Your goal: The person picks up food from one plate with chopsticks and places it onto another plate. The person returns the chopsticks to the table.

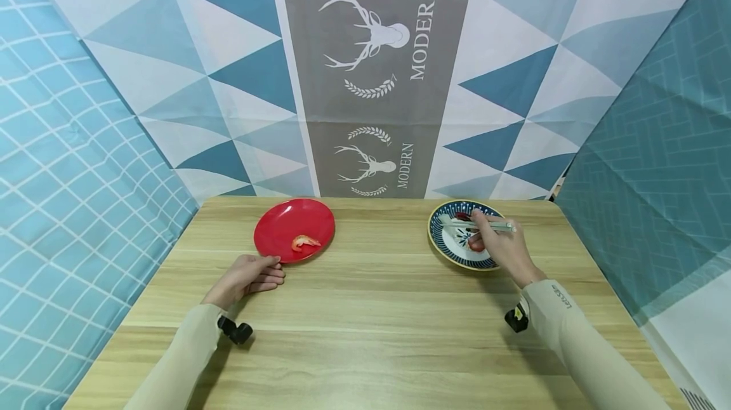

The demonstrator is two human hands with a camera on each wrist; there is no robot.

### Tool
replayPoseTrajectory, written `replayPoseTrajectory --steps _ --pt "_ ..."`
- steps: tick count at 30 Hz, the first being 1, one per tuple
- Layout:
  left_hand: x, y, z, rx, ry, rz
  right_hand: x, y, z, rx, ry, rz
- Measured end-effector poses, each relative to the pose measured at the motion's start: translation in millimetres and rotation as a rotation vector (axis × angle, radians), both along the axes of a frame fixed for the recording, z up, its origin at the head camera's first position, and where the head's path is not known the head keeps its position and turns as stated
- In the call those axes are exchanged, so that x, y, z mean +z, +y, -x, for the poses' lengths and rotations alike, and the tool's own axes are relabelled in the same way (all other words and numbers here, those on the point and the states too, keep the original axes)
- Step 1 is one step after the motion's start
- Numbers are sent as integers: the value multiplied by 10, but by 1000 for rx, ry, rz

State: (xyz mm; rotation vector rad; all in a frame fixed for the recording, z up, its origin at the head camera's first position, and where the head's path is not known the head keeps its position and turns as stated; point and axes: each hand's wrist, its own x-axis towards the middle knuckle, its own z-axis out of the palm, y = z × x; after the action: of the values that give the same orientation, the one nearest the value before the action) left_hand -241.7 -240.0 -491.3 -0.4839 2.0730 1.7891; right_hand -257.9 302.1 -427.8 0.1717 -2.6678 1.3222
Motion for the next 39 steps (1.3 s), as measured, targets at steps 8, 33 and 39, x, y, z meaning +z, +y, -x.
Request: replayPoseTrajectory --steps 8,33,39 --pt "8 1 -3 -1 0 -3 -16 17 17 -19 14 -42" --pt "-49 1 -25 -5 -16 -5 -1 179 -78 -9 -91 99" --pt "-5 -3 10 -12 0 -22 108 311 13 40 -117 79"
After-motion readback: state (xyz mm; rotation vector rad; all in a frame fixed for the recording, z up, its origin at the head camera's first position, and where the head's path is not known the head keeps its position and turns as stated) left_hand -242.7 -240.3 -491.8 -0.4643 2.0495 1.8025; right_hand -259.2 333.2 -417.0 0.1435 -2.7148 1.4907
